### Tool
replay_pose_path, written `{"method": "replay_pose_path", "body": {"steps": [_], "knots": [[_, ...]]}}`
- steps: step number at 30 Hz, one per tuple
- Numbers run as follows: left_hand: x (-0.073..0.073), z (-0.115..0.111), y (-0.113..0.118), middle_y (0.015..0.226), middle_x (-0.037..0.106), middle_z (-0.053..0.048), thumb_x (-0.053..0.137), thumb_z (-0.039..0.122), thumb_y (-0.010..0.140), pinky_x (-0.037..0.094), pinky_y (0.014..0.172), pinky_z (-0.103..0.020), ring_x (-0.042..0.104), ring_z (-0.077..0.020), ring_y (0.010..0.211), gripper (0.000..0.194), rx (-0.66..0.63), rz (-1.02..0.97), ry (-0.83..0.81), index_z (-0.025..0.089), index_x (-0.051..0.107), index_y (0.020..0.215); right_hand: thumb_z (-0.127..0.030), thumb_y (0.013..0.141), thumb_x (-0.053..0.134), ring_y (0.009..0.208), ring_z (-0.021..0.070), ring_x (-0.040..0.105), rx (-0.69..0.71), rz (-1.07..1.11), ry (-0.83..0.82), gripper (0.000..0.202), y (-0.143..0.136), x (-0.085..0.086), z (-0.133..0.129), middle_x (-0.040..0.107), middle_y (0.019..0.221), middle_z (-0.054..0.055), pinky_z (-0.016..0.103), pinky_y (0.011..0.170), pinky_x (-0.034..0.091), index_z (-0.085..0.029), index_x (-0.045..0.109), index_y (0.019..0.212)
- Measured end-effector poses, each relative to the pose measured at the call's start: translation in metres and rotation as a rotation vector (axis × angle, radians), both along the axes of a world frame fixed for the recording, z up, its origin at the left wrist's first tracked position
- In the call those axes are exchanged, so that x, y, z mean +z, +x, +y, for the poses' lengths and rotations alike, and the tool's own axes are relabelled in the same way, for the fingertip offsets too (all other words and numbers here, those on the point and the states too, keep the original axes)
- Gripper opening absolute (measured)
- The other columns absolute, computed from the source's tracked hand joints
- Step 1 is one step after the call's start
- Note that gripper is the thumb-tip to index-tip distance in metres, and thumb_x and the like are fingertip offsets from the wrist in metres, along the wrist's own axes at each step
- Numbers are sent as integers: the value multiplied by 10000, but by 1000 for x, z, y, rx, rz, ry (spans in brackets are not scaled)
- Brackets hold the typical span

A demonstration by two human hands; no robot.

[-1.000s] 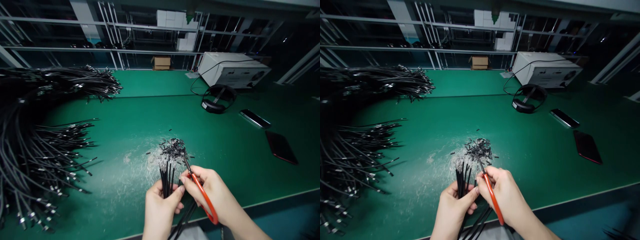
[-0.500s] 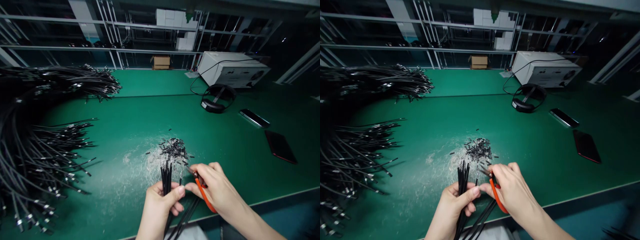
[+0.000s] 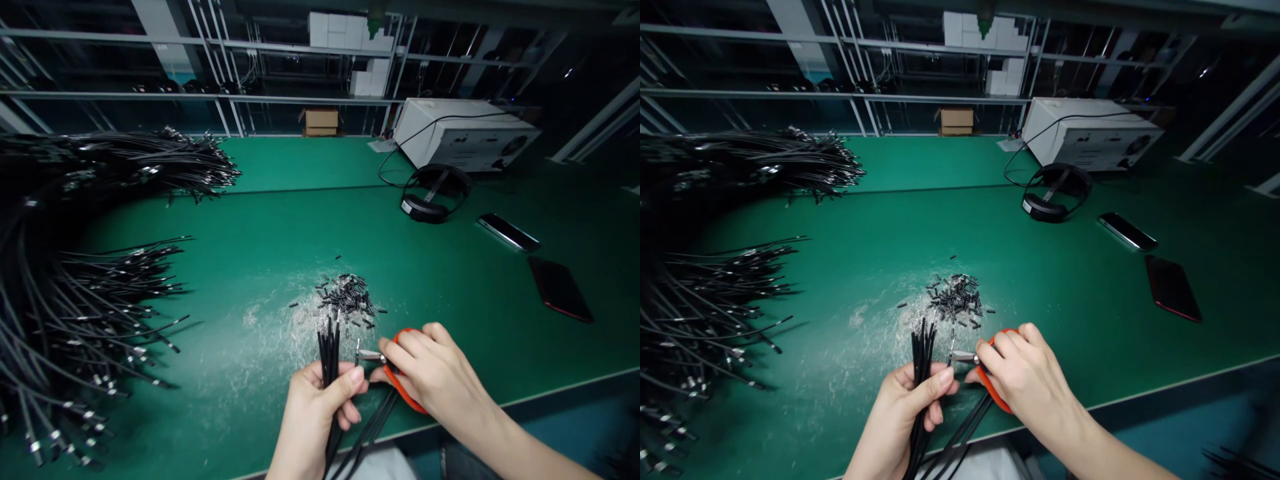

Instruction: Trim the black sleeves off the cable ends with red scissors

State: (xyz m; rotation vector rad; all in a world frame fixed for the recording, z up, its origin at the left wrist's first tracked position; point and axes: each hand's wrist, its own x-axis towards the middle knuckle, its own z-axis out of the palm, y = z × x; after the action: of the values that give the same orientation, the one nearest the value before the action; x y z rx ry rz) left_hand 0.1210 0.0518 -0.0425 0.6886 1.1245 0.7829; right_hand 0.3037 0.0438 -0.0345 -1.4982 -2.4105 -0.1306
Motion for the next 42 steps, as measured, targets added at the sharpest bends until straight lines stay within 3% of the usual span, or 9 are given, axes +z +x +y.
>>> {"method": "replay_pose_path", "body": {"steps": [16, 21, 30, 42], "knots": [[1, 0, 0, 598, 681, -33, 723, 294, 673, 327, 370, -132, 466, -25, 369, 202, 2, 22, -8, 103, 674, 718, -322, 936, 394, 521, 109, 492, 48, 33, -8, 347, 7, -1, 7, 551, 543, -11, 291, 603, 211, -176, 564, 671], [1, 1, 0, 612, 687, -41, 712, 289, 687, 325, 379, -131, 462, -23, 377, 193, -11, -3, -7, 104, 673, 725, -409, 910, 427, 565, 119, 526, -58, 129, -106, 299, 5, -3, 4, 592, 600, 0, 285, 624, 229, -180, 577, 788], [-1, 1, 0, 607, 682, -32, 691, 272, 712, 320, 381, -128, 450, -19, 373, 167, -18, -31, -9, 106, 670, 722, -470, 898, 401, 647, 156, 506, -75, 37, -75, 326, -3, -4, -3, 567, 678, 14, 307, 664, 235, -207, 586, 845], [1, 1, -1, 604, 686, -44, 692, 278, 713, 313, 384, -127, 443, -16, 376, 184, -17, -19, -17, 96, 669, 730, -325, 931, 401, 528, 128, 486, 9, 30, -43, 313, 3, 0, 2, 541, 552, -20, 310, 624, 215, -190, 526, 677]]}}
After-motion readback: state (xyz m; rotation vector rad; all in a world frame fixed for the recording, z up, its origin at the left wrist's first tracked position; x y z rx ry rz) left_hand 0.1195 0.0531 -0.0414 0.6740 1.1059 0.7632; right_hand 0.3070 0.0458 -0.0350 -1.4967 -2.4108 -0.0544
